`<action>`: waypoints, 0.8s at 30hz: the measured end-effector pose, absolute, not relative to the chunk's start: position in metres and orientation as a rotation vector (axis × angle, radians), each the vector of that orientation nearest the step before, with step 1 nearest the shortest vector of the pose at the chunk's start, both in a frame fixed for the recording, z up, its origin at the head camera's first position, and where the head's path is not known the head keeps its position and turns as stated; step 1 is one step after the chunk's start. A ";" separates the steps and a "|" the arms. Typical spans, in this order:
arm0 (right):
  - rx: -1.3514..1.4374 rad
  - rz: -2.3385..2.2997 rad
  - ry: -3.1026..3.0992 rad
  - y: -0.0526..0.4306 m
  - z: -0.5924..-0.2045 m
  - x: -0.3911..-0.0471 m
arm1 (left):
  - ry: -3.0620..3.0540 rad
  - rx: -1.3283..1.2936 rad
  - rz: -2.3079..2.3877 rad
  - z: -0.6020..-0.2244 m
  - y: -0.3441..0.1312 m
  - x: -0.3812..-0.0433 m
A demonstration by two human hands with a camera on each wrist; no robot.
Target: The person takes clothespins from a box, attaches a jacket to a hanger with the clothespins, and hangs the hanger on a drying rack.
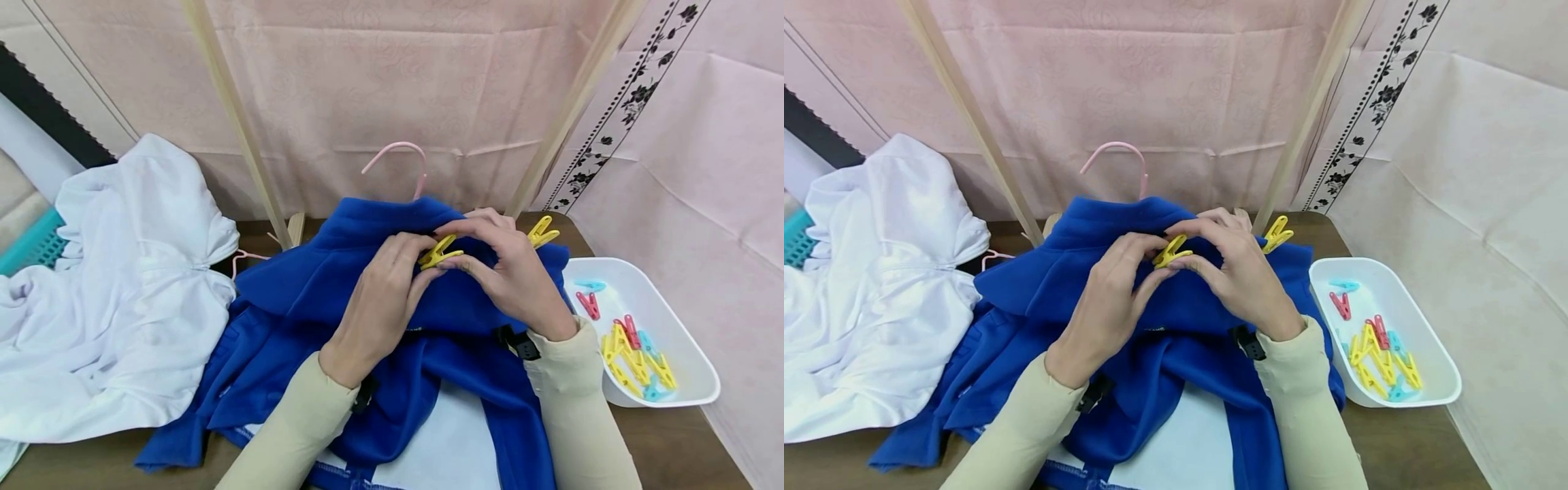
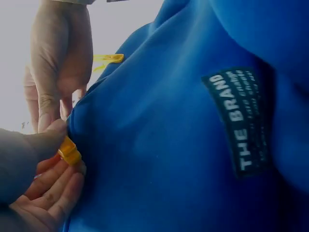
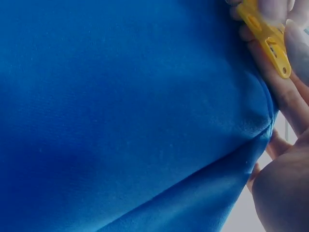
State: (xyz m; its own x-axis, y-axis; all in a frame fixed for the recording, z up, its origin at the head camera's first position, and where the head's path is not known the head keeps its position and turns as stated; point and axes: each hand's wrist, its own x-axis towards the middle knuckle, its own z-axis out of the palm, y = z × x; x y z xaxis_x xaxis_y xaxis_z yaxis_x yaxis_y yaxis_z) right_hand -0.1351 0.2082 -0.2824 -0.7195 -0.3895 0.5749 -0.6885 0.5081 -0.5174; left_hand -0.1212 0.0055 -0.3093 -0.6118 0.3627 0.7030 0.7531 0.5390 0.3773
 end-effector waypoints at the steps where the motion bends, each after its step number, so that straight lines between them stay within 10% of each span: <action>1: 0.900 1.063 -2.371 0.208 -0.282 -0.135 | -2.207 -0.911 -0.951 -0.310 0.005 -0.122; 24: 0.902 1.173 -2.324 0.221 -0.283 -0.142 | -2.043 -0.671 -1.379 -0.264 -0.098 -0.127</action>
